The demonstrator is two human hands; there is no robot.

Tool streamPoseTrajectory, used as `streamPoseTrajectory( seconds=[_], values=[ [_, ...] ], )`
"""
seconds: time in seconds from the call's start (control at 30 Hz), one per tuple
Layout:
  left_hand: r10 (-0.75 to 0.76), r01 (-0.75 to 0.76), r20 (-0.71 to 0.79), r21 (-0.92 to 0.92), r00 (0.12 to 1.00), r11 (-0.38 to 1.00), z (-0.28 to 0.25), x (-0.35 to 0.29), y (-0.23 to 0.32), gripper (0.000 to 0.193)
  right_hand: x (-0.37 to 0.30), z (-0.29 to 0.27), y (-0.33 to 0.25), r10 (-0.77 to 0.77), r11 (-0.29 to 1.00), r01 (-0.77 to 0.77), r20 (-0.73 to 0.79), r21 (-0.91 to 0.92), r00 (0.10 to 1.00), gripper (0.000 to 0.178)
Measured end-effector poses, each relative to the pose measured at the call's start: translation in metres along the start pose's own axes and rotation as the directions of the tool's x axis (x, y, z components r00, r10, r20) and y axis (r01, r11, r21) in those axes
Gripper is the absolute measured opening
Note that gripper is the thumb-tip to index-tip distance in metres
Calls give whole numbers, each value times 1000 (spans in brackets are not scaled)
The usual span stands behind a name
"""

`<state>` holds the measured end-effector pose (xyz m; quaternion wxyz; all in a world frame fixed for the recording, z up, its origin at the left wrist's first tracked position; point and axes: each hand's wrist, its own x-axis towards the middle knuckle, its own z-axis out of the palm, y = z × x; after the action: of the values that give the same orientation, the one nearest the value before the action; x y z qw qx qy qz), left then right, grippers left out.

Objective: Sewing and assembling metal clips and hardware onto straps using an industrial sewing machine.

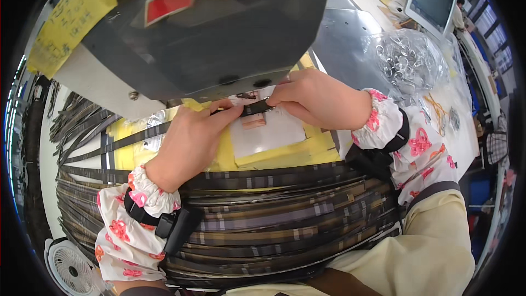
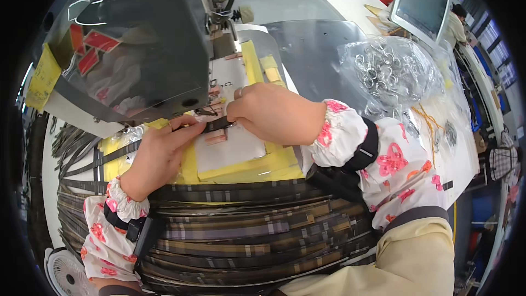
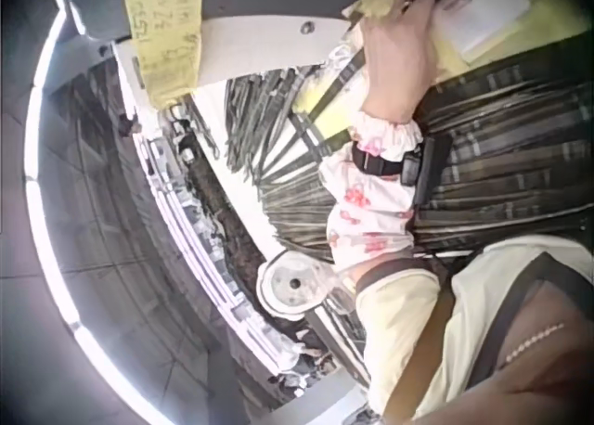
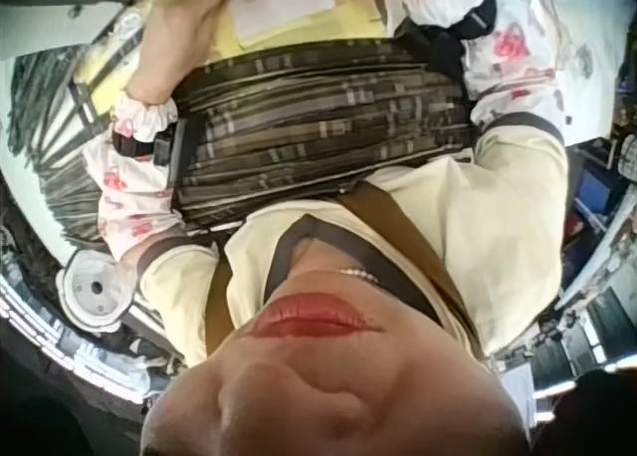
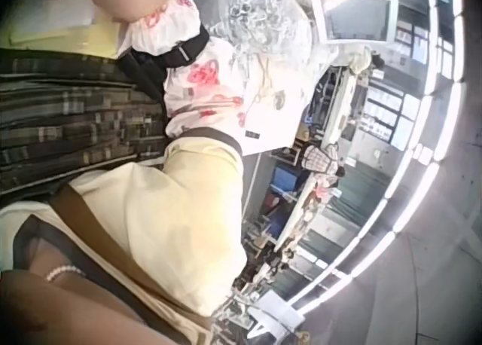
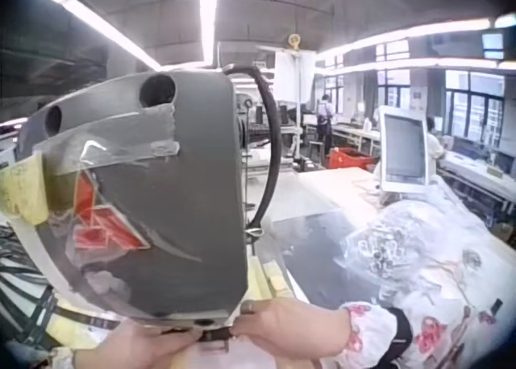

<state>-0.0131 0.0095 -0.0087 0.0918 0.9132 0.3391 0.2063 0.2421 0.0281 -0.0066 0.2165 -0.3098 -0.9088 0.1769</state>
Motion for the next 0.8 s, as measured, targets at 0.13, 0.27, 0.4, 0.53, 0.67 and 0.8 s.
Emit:
streamPoseTrajectory(
  seconds=[0.13,0.27,0.4,0.53,0.67,0.8],
  values=[
    [-11,11,-18,50,1000,999,1,-3,-4,34,2,8,1,-59,998,58,-27,-37,998,13],
    [-16,12,58,72,998,997,-4,-2,-2,37,1,10,2,-35,997,34,-13,-63,999,14],
    [22,-45,102,232,995,972,-4,2,8,47,-3,11,-1,-43,968,54,47,-245,998,19],
    [77,-85,36,326,996,942,-5,3,12,51,-2,8,-6,-65,941,88,81,-326,995,25],
    [28,-44,55,329,998,943,-9,-2,12,38,-2,6,-9,-32,951,58,88,-304,996,25],
    [73,-76,18,242,997,967,-7,-2,6,37,-4,8,-9,-41,942,65,81,-328,996,26]
  ],
)
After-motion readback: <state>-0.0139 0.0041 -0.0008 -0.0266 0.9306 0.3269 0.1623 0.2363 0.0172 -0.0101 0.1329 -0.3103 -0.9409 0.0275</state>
